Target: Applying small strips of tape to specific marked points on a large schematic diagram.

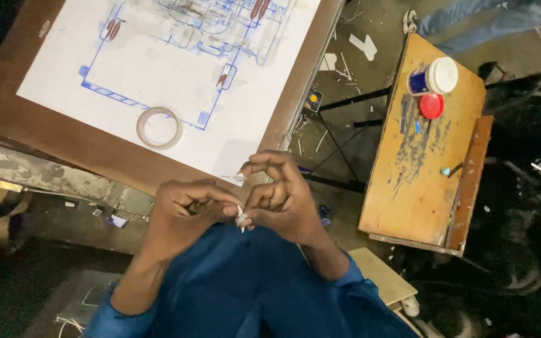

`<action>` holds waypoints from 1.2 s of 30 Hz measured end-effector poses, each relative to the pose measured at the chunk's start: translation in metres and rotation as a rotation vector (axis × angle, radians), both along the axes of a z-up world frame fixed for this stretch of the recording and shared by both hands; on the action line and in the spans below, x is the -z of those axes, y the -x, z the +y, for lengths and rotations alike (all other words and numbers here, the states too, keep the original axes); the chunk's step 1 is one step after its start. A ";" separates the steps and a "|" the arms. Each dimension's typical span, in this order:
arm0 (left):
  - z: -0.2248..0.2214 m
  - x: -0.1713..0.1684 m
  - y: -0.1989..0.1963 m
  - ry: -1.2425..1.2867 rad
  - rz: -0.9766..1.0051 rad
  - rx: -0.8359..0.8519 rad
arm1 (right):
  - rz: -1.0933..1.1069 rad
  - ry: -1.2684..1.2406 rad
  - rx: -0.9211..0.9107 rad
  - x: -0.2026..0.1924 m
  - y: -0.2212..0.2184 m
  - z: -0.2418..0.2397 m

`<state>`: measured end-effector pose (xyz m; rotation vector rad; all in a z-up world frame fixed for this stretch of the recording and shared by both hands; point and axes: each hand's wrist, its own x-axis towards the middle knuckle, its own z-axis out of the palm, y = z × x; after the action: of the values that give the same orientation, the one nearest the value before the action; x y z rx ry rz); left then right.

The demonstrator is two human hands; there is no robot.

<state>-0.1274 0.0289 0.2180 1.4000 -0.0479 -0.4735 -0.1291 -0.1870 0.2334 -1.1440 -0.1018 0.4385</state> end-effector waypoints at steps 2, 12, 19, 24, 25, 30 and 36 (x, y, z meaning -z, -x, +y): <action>-0.002 -0.001 0.000 0.014 0.006 0.001 | 0.021 0.031 0.011 -0.002 0.000 0.000; -0.019 0.010 0.011 0.338 0.167 -0.247 | -0.322 0.136 0.135 0.039 0.021 -0.006; -0.024 0.021 0.024 0.493 0.266 -0.259 | -1.013 0.368 0.275 0.034 0.004 -0.005; -0.026 0.023 0.028 0.564 0.297 -0.240 | -1.169 0.533 0.148 0.030 0.002 -0.010; -0.027 0.023 0.028 0.565 0.297 -0.242 | -1.169 0.533 0.146 0.029 0.001 -0.010; -0.029 0.012 0.025 0.538 0.332 -0.250 | -1.212 0.434 0.194 0.028 -0.004 -0.007; -0.029 0.010 0.025 0.689 0.385 -0.241 | -1.419 0.473 0.186 0.016 0.003 -0.005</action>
<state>-0.1527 0.0002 0.2080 0.6148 0.2482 -0.4587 -0.1322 -0.1925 0.2170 -1.7258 -1.1573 -0.6251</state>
